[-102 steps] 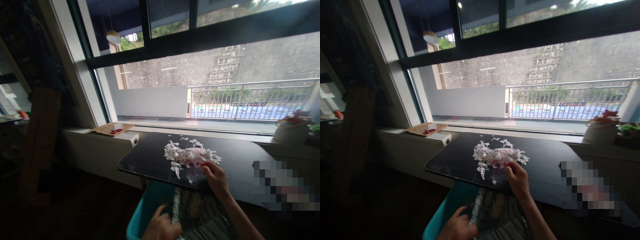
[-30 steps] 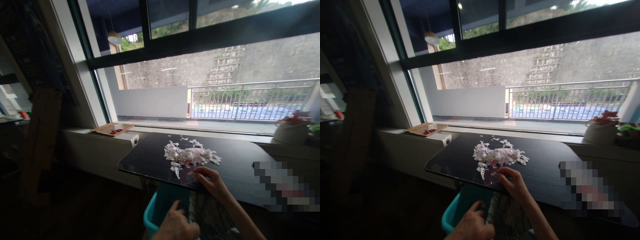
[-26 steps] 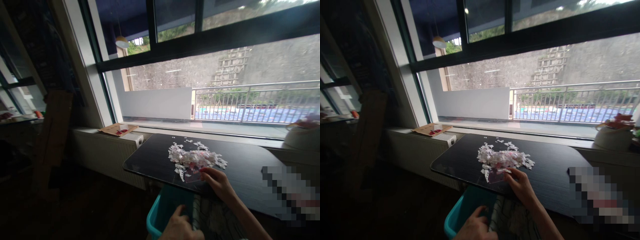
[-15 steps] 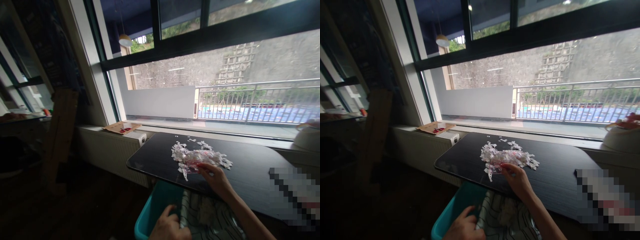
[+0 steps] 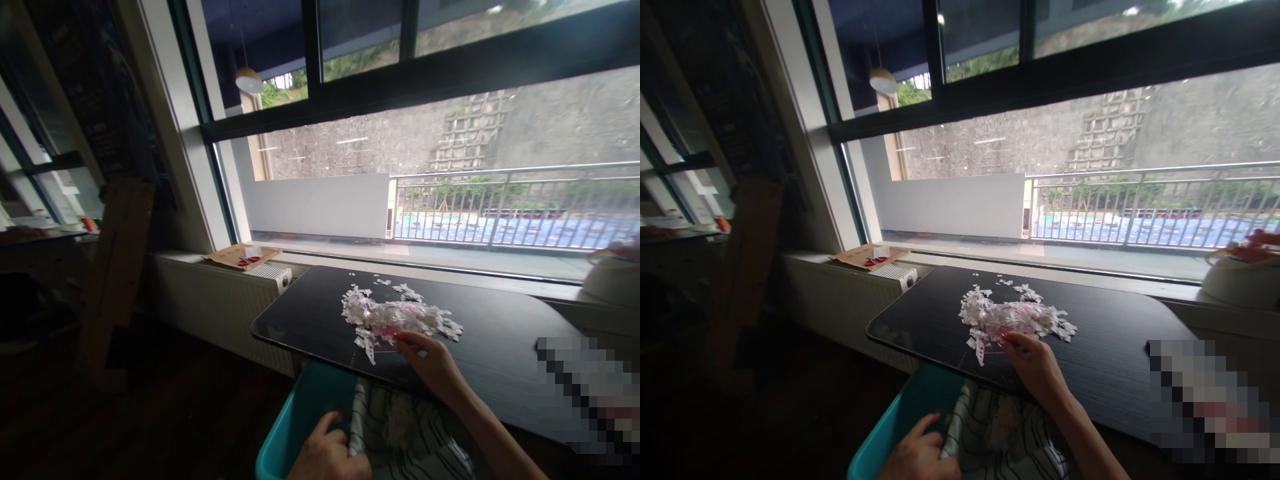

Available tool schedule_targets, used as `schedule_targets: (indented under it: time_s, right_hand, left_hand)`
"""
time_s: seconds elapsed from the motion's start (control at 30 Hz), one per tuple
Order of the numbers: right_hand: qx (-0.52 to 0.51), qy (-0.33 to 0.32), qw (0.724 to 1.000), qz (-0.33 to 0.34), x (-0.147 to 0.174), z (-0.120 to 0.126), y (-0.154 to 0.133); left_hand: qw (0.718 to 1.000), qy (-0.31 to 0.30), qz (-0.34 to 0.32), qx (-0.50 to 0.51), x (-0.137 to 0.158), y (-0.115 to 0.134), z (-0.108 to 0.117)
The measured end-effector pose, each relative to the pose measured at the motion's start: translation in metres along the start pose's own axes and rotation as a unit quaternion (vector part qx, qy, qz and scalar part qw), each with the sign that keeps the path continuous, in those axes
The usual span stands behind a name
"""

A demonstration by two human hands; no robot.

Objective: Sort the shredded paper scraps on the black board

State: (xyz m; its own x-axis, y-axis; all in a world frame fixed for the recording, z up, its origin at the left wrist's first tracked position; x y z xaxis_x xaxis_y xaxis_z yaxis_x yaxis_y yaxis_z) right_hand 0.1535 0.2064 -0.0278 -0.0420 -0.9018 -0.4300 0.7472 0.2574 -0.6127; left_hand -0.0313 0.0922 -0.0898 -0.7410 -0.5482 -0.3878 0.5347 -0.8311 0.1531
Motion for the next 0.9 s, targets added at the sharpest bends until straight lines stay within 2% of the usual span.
schedule_targets:
  time_s: [0.33,0.57,0.7,0.9]
  right_hand:
    - [0.038,0.043,0.997,-0.056,0.013,0.034,0.033]
    - [0.029,0.026,0.998,-0.046,0.013,0.024,0.027]
    - [0.081,0.043,0.994,-0.062,0.021,0.044,0.033]
    - [0.121,0.061,0.988,-0.07,0.041,0.07,0.024]
  left_hand:
    - [0.999,0.013,0.003,0.035,-0.002,0.004,0.007]
    - [0.999,0.024,-0.02,0.018,0.001,0.0,-0.001]
    - [0.999,0.028,-0.034,0.009,0.0,0.001,-0.007]
    - [0.999,0.01,-0.014,0.038,-0.007,0.007,0.007]
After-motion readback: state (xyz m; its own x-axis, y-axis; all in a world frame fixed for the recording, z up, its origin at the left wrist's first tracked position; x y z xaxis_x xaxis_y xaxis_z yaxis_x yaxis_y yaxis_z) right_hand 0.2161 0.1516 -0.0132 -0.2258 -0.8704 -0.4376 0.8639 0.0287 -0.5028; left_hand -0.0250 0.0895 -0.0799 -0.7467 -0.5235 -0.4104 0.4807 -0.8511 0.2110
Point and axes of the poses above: each hand's wrist, its own x-axis away from the middle knuckle, its own z-axis out of the back of the hand, y = z × x, the point moved 10 cm from there along -x, towards the middle knuckle, and after that the axes turned 14 degrees about x, right-handed, at the moved point
